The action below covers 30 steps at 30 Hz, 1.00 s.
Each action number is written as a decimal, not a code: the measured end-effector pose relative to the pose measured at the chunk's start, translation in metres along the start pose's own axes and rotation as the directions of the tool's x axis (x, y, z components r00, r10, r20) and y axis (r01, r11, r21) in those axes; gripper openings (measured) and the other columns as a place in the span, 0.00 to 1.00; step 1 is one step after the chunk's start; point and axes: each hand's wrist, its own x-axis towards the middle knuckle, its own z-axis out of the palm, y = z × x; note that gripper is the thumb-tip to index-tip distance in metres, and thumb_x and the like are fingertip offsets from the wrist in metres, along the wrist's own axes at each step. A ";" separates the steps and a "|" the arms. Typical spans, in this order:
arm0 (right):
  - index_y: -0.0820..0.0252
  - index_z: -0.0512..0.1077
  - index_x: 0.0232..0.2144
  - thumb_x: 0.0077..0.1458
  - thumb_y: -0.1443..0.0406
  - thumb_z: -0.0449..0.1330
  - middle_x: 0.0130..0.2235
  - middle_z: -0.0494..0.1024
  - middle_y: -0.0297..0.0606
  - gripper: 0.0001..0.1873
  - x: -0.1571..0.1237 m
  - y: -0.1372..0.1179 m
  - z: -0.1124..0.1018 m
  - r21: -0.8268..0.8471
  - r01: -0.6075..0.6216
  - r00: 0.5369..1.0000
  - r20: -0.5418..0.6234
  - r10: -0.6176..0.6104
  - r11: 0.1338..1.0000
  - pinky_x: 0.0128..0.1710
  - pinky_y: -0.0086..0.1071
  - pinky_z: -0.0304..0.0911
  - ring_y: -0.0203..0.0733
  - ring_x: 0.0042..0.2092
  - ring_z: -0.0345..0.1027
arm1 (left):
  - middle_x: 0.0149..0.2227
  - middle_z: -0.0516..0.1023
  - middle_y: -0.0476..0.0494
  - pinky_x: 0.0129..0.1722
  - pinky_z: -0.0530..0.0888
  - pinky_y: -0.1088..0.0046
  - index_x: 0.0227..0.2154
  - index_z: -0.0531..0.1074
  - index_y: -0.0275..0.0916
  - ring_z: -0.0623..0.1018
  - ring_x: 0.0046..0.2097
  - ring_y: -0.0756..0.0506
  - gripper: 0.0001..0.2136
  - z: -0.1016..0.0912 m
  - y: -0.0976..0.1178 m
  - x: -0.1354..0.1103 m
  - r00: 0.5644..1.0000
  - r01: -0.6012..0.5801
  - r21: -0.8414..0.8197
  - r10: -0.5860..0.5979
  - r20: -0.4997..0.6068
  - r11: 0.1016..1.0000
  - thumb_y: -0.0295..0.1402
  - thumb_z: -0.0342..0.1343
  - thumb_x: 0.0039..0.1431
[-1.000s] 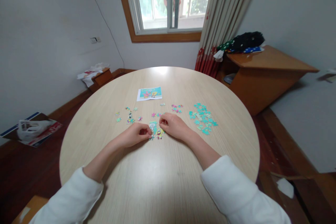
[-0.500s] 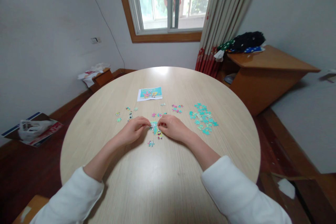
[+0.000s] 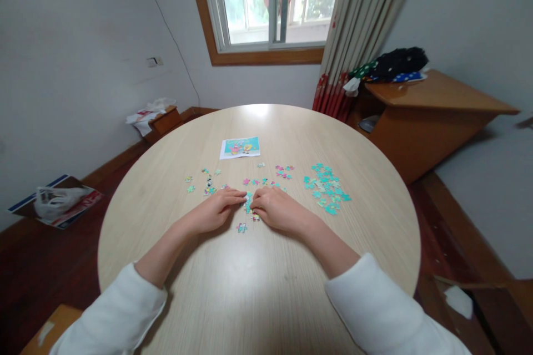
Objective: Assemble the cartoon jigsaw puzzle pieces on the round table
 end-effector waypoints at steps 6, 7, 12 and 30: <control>0.61 0.78 0.37 0.60 0.68 0.54 0.41 0.76 0.45 0.12 -0.005 0.000 -0.002 0.023 0.003 0.999 0.041 -0.004 1.000 0.46 0.36 0.61 0.42 0.42 0.68 | 0.52 0.76 0.39 0.57 0.67 0.58 0.47 0.74 0.37 0.73 0.54 0.43 0.21 -0.001 0.002 0.000 0.999 0.035 0.001 -0.035 0.036 0.999 0.18 0.44 0.54; 0.61 0.78 0.37 0.60 0.67 0.55 0.41 0.76 0.45 0.11 -0.006 -0.001 -0.003 0.028 0.000 0.999 0.045 -0.002 1.000 0.46 0.36 0.61 0.42 0.42 0.68 | 0.52 0.76 0.38 0.57 0.67 0.58 0.47 0.74 0.36 0.73 0.55 0.43 0.21 -0.002 0.003 0.000 0.998 0.042 -0.002 -0.042 0.043 0.999 0.18 0.44 0.54; 0.59 0.78 0.36 0.58 0.67 0.57 0.41 0.75 0.43 0.10 -0.007 -0.005 -0.006 0.027 -0.023 0.998 0.063 0.021 0.999 0.45 0.36 0.61 0.43 0.42 0.68 | 0.54 0.74 0.37 0.57 0.66 0.57 0.48 0.74 0.37 0.72 0.56 0.43 0.23 -0.003 0.004 -0.001 0.997 0.055 -0.001 -0.055 0.044 0.998 0.17 0.44 0.52; 0.56 0.79 0.35 0.58 0.68 0.56 0.41 0.75 0.43 0.11 -0.005 -0.011 -0.009 -0.091 -0.047 0.992 0.110 0.057 0.995 0.44 0.38 0.59 0.45 0.42 0.68 | 0.46 0.77 0.38 0.52 0.68 0.61 0.39 0.76 0.39 0.74 0.50 0.41 0.13 -0.004 0.012 0.001 0.996 0.061 -0.033 -0.059 0.063 0.998 0.26 0.46 0.62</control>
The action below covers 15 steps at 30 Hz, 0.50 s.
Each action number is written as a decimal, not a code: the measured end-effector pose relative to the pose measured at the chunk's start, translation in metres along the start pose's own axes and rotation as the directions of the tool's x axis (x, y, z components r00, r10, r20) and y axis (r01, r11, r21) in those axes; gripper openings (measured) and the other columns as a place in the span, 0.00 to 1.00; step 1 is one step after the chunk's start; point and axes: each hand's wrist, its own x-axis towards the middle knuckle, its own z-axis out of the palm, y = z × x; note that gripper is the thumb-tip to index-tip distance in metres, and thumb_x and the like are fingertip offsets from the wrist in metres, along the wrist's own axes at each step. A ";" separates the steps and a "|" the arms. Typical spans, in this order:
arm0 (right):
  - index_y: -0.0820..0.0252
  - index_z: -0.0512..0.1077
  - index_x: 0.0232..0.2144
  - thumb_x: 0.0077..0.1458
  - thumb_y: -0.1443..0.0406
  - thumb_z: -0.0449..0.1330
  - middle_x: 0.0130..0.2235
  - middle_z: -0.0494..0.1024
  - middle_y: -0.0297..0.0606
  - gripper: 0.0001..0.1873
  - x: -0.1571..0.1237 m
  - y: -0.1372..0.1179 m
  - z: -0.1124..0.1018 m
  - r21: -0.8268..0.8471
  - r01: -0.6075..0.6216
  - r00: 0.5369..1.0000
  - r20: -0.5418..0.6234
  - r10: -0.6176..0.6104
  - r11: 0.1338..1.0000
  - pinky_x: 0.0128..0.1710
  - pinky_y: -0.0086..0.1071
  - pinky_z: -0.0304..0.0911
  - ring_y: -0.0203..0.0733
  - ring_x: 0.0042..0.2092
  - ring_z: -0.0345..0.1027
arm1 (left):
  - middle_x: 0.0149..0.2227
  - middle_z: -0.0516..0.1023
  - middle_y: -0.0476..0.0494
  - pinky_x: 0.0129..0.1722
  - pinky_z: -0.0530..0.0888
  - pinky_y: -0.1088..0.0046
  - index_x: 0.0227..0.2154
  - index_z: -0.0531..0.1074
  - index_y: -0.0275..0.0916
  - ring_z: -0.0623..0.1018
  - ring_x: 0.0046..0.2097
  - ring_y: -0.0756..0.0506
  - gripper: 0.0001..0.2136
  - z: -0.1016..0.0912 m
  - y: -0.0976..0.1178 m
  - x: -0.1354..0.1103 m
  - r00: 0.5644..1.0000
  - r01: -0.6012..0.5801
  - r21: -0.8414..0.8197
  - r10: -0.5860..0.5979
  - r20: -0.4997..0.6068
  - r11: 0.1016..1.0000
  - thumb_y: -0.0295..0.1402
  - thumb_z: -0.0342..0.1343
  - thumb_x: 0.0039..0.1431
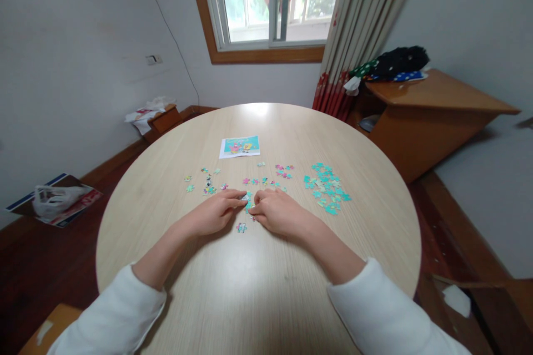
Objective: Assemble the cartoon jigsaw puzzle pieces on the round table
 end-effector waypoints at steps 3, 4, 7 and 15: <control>0.56 0.79 0.35 0.58 0.69 0.56 0.40 0.76 0.43 0.11 0.000 0.000 0.001 0.001 0.000 1.000 -0.012 0.000 1.000 0.43 0.38 0.59 0.44 0.41 0.68 | 0.46 0.77 0.40 0.52 0.68 0.62 0.41 0.76 0.40 0.74 0.51 0.42 0.14 -0.002 0.001 0.000 1.000 -0.011 0.005 0.010 0.013 1.000 0.25 0.46 0.61; 0.56 0.79 0.35 0.58 0.68 0.56 0.40 0.76 0.43 0.11 0.001 0.000 0.001 -0.001 -0.001 1.000 -0.013 0.001 1.000 0.43 0.38 0.59 0.45 0.41 0.68 | 0.46 0.77 0.40 0.52 0.68 0.62 0.40 0.76 0.40 0.74 0.51 0.42 0.13 -0.002 0.001 0.000 1.000 -0.015 0.000 0.015 0.014 1.000 0.26 0.46 0.61; 0.55 0.80 0.35 0.58 0.70 0.55 0.40 0.76 0.43 0.12 0.001 0.001 0.002 -0.007 -0.011 1.000 -0.020 0.011 1.000 0.43 0.38 0.59 0.46 0.42 0.68 | 0.46 0.76 0.39 0.52 0.68 0.62 0.39 0.77 0.40 0.74 0.50 0.41 0.12 0.000 -0.001 -0.001 1.000 -0.013 -0.021 0.013 0.002 1.000 0.27 0.47 0.62; 0.56 0.79 0.34 0.57 0.71 0.54 0.39 0.76 0.43 0.13 0.000 0.001 0.002 -0.011 0.008 0.999 -0.034 -0.008 1.000 0.43 0.37 0.58 0.44 0.41 0.68 | 0.51 0.75 0.37 0.55 0.68 0.59 0.41 0.77 0.39 0.73 0.53 0.40 0.12 0.005 -0.002 -0.002 0.999 0.026 0.011 -0.026 -0.021 1.000 0.29 0.48 0.62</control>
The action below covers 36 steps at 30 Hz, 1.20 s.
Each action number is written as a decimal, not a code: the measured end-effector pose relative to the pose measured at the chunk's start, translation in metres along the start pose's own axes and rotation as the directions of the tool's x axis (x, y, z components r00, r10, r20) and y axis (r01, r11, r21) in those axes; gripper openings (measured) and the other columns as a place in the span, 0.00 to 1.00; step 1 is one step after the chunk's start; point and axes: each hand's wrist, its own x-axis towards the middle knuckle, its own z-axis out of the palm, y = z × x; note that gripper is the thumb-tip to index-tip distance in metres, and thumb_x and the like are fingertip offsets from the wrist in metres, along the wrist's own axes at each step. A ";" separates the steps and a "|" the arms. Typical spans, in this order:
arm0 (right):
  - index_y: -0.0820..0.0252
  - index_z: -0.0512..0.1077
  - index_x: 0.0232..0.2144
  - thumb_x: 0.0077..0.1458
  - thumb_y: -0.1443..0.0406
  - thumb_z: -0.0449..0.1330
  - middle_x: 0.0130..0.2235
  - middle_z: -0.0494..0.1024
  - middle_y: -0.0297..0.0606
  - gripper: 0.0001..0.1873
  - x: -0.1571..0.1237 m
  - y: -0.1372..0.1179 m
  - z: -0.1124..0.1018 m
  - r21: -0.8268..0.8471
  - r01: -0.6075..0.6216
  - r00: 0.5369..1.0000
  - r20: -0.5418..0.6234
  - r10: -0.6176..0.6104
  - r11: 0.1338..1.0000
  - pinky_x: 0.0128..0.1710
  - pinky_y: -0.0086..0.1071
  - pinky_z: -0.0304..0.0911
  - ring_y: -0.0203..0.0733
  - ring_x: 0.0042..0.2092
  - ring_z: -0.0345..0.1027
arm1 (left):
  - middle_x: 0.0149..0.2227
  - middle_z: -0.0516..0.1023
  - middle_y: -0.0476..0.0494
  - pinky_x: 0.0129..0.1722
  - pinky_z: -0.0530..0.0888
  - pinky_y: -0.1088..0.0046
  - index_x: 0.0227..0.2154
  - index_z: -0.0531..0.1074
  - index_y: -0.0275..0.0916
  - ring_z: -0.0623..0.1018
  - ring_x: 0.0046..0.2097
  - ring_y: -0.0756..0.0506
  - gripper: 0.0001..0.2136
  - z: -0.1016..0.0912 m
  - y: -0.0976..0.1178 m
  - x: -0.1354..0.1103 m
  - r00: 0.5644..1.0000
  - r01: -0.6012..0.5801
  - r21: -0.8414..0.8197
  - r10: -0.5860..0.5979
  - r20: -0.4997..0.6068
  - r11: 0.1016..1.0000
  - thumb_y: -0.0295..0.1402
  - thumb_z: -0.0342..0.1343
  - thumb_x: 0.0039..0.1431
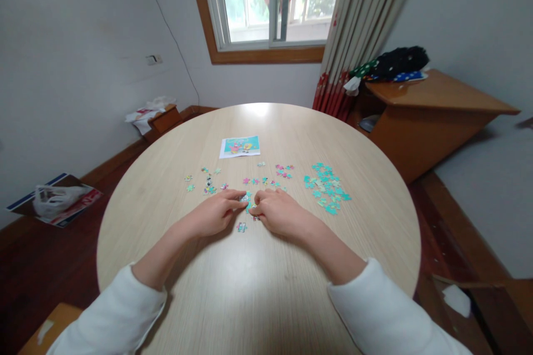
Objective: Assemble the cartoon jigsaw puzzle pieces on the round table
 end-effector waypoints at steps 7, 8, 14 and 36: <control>0.58 0.77 0.36 0.59 0.67 0.56 0.40 0.77 0.42 0.10 0.004 -0.006 0.003 -0.007 -0.056 0.997 -0.056 0.055 0.998 0.46 0.39 0.55 0.44 0.43 0.68 | 0.53 0.74 0.36 0.55 0.68 0.59 0.43 0.77 0.39 0.72 0.55 0.41 0.14 0.002 0.000 0.000 1.000 0.004 0.012 -0.004 0.006 1.000 0.26 0.48 0.60; 0.59 0.77 0.36 0.58 0.67 0.56 0.39 0.76 0.42 0.08 0.005 -0.006 0.004 -0.009 -0.077 0.994 -0.079 0.076 0.997 0.45 0.39 0.55 0.44 0.43 0.68 | 0.52 0.74 0.37 0.55 0.68 0.60 0.43 0.77 0.39 0.72 0.54 0.41 0.14 0.002 0.000 0.000 1.000 0.004 -0.005 -0.004 -0.002 1.000 0.26 0.48 0.60; 0.61 0.74 0.35 0.56 0.66 0.59 0.38 0.77 0.42 0.05 0.008 -0.003 0.009 0.039 -0.162 0.980 -0.109 0.166 0.986 0.44 0.37 0.56 0.45 0.44 0.68 | 0.51 0.75 0.38 0.54 0.69 0.61 0.43 0.76 0.40 0.72 0.53 0.41 0.13 0.002 0.001 0.000 1.000 0.001 -0.011 -0.001 -0.013 1.000 0.28 0.48 0.61; 0.61 0.73 0.31 0.51 0.70 0.60 0.36 0.74 0.40 0.03 0.010 0.000 0.018 0.185 -0.170 0.962 -0.180 0.203 0.968 0.41 0.33 0.61 0.39 0.39 0.68 | 0.51 0.74 0.37 0.54 0.69 0.62 0.43 0.76 0.37 0.73 0.53 0.42 0.20 -0.004 -0.001 0.003 1.000 0.020 0.030 -0.021 0.021 0.999 0.18 0.44 0.54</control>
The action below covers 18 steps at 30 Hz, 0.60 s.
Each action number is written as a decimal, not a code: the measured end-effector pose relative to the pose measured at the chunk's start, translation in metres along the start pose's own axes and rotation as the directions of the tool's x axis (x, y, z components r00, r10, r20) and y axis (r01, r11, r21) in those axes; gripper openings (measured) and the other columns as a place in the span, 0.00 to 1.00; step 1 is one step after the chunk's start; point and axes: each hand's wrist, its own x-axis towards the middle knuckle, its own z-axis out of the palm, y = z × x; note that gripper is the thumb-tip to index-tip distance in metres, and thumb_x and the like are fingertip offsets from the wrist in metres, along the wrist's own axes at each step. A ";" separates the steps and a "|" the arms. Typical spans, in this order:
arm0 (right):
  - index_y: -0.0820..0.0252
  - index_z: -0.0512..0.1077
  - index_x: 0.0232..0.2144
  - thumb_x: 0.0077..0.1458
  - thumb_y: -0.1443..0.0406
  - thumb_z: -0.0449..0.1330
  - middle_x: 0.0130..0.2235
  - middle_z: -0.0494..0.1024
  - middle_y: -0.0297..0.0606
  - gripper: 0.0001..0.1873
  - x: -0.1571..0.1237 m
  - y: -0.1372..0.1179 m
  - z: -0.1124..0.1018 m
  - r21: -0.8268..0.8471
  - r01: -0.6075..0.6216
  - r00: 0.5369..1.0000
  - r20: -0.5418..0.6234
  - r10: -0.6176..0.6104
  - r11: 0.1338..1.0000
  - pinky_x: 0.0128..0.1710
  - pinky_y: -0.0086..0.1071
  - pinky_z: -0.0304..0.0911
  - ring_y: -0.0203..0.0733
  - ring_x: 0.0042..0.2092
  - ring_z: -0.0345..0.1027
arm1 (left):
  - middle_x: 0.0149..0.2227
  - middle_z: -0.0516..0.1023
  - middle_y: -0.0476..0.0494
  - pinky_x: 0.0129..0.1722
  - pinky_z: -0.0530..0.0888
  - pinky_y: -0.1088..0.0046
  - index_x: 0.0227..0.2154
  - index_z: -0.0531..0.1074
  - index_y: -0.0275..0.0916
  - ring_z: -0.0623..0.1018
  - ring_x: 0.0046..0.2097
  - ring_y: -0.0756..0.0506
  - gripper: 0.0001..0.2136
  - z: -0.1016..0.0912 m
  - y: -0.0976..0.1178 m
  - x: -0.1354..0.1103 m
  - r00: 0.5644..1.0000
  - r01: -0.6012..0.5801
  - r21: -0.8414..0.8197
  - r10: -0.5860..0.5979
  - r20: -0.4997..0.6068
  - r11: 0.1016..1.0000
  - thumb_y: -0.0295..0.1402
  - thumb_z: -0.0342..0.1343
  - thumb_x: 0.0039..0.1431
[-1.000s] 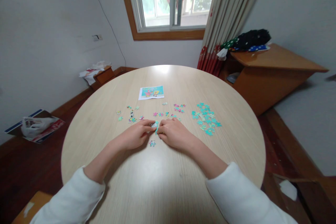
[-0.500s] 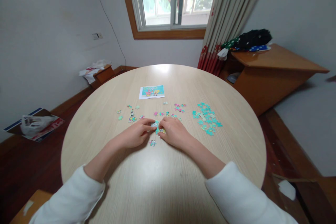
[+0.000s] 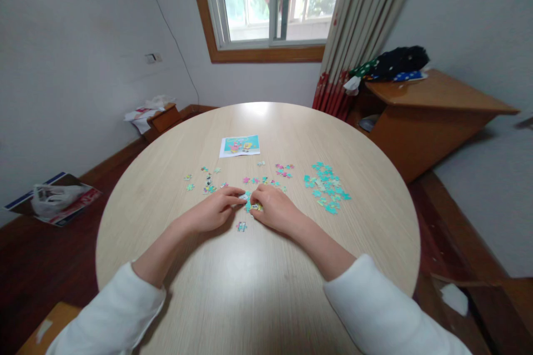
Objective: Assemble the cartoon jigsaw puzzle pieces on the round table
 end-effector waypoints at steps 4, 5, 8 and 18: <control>0.62 0.73 0.31 0.52 0.71 0.60 0.36 0.74 0.40 0.03 -0.001 -0.002 -0.001 -0.015 0.017 1.000 0.001 -0.017 1.000 0.40 0.32 0.61 0.39 0.39 0.67 | 0.51 0.74 0.37 0.55 0.69 0.61 0.43 0.76 0.38 0.72 0.53 0.42 0.20 0.000 0.000 -0.001 1.000 0.002 -0.011 -0.002 0.003 1.000 0.18 0.44 0.53; 0.62 0.73 0.31 0.53 0.71 0.59 0.36 0.73 0.40 0.03 -0.002 -0.002 -0.002 -0.024 0.019 1.000 0.003 -0.019 1.000 0.40 0.32 0.61 0.39 0.39 0.67 | 0.52 0.73 0.37 0.55 0.69 0.61 0.43 0.76 0.38 0.72 0.53 0.42 0.20 0.000 0.000 -0.001 1.000 0.005 -0.010 -0.004 0.004 1.000 0.18 0.45 0.53; 0.62 0.72 0.31 0.53 0.71 0.58 0.36 0.73 0.40 0.03 -0.002 -0.005 -0.004 -0.066 0.036 0.999 0.015 -0.035 0.997 0.39 0.32 0.60 0.39 0.38 0.66 | 0.52 0.73 0.36 0.55 0.69 0.61 0.44 0.76 0.37 0.72 0.54 0.42 0.20 0.000 0.001 -0.001 1.000 0.011 -0.009 -0.011 0.006 1.000 0.18 0.45 0.53; 0.65 0.72 0.36 0.59 0.68 0.53 0.39 0.75 0.45 0.08 -0.001 -0.010 -0.005 -0.306 0.156 0.985 0.125 -0.123 0.939 0.41 0.37 0.56 0.44 0.42 0.66 | 0.53 0.73 0.37 0.55 0.69 0.61 0.44 0.76 0.37 0.72 0.54 0.42 0.21 0.003 -0.004 -0.002 1.000 0.013 -0.013 -0.013 -0.009 1.000 0.18 0.46 0.51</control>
